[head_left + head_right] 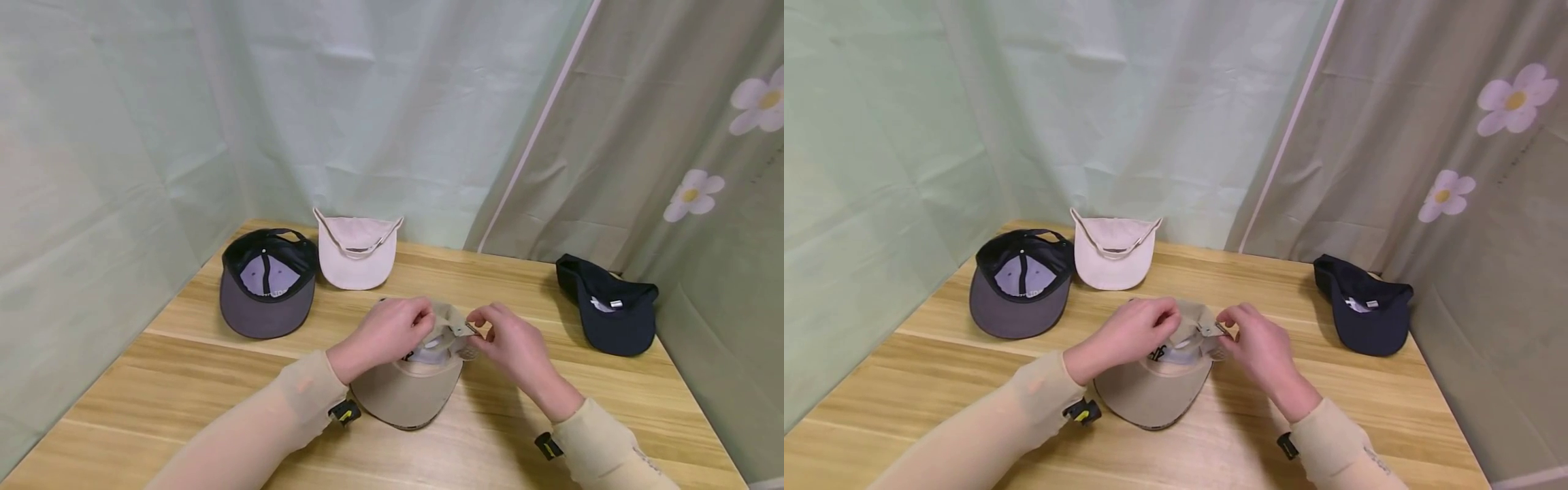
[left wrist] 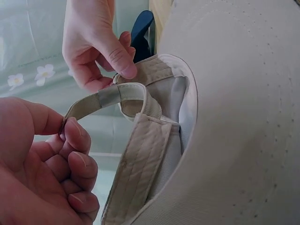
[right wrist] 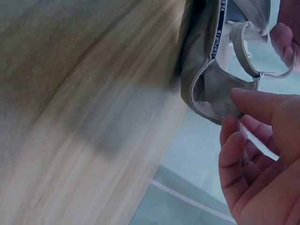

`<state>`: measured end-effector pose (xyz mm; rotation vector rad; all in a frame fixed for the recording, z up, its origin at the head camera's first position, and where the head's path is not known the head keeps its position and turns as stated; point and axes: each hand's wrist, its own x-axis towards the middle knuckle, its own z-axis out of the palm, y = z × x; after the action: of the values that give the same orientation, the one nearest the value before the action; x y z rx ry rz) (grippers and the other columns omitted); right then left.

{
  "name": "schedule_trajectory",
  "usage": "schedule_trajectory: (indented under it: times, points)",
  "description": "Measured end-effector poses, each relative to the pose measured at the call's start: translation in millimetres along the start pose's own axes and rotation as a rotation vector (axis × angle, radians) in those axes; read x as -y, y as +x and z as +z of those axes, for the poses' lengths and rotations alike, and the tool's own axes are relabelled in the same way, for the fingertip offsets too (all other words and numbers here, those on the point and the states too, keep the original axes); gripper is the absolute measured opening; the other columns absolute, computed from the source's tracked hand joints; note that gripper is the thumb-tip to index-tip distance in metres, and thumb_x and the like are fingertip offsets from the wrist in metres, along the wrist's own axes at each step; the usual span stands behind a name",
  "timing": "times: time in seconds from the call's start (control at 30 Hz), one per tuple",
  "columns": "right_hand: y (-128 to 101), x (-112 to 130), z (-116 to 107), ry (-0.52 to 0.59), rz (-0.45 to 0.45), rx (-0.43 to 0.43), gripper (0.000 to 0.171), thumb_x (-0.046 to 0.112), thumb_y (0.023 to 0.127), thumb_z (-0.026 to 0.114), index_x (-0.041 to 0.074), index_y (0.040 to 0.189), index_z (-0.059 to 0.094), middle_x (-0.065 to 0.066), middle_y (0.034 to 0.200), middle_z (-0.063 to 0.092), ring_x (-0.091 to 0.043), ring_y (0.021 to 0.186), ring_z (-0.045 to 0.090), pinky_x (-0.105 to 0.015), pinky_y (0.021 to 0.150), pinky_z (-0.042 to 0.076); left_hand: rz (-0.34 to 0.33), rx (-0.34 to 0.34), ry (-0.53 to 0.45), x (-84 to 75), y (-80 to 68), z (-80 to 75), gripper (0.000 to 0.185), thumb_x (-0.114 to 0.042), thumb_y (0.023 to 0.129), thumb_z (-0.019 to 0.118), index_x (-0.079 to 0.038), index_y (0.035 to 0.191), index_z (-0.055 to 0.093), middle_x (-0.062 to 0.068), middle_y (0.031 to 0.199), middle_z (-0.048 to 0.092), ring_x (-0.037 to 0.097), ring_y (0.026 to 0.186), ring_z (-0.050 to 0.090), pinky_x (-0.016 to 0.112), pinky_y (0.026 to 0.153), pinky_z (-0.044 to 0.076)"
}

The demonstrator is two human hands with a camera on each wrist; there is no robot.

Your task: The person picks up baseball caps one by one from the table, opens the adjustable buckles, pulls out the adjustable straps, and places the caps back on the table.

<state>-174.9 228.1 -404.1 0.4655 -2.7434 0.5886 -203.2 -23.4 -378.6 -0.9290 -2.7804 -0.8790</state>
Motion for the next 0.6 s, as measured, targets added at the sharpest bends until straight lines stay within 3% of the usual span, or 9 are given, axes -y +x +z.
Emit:
schedule_trajectory:
  times: [0.37, 0.6]
  points:
    - [-1.4, 0.9, 5.9, 0.004, -0.104, -0.080, 0.022, 0.016, 0.090, 0.094, 0.019, 0.107, 0.081, 0.007, 0.097, 0.069, -0.006, 0.074, 0.065, -0.031, 0.061, 0.052, 0.018, -0.012, -0.004, -3.4, 4.1, 0.1, 0.019, -0.019, 0.111, 0.060, -0.018, 0.096, 0.072, -0.010, 0.068, 0.055, 0.009, 0.063, 0.053, 0.030, 0.062, 0.043]
    - [0.4, -2.9, 8.6, 0.041, -0.268, -0.154, 0.029, 0.004, 0.085, 0.096, 0.018, 0.107, 0.084, 0.005, 0.103, 0.069, -0.006, 0.074, 0.063, -0.029, 0.061, 0.052, 0.005, -0.002, -0.024, -4.5, 4.9, -2.7, 0.020, -0.019, 0.111, 0.058, -0.017, 0.100, 0.074, -0.008, 0.070, 0.058, 0.010, 0.063, 0.054, 0.032, 0.062, 0.044]
